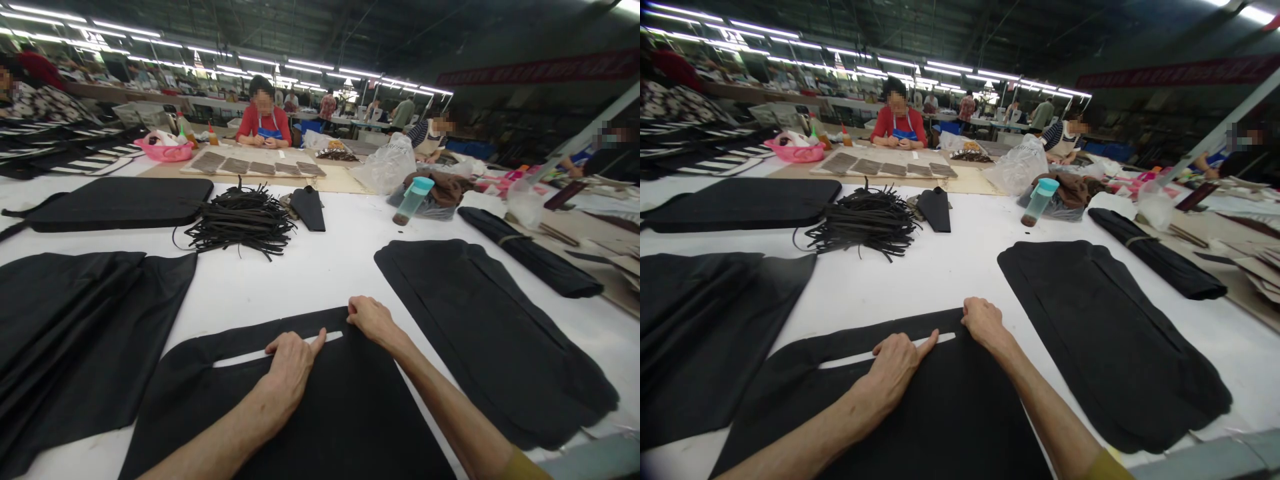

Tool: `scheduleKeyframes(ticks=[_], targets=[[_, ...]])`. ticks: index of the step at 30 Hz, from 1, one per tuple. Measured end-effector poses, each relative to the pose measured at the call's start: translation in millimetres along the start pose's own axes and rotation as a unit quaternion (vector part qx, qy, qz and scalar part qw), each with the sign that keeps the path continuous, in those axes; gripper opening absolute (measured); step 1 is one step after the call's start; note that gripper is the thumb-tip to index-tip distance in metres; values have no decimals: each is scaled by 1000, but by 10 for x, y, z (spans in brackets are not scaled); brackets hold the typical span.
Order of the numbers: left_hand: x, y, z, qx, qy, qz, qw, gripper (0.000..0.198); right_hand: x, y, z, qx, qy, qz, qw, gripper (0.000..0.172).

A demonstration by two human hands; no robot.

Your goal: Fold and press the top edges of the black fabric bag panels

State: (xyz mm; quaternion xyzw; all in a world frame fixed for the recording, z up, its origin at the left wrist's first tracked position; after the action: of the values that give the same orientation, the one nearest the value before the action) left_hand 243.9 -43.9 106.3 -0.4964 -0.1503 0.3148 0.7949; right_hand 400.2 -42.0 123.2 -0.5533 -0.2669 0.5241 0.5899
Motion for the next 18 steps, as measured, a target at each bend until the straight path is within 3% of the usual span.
scheduleKeyframes(ticks=[6, 11, 15, 18], targets=[[3, 19, 9, -13, -2, 11, 1000, 72, 17, 173, 114, 41, -27, 6, 999, 11], [-23, -84, 35, -80, -22, -36, 996, 63, -86, 191, 20, 7, -9, 23, 1000, 8], [-169, -295, 47, -212, 41, -102, 971, 65, -245, 86, -136, -58, -12, 27, 998, 9], [-421, -376, 152, -229, 86, -126, 961, 66, -370, -43, -98, -120, -10, -20, 993, 9]])
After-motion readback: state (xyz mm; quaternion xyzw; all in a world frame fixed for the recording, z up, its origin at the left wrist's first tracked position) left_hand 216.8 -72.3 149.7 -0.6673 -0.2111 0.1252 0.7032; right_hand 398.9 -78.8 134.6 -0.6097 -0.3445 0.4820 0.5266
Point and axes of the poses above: each hand's wrist, its own x-axis towards the middle knuckle, its own y-axis out of the palm, z = x × y, the point moved 9 cm from there along x, towards the middle knuckle, and after that the axes turned 13 degrees about -y, right-handed, at the moved point
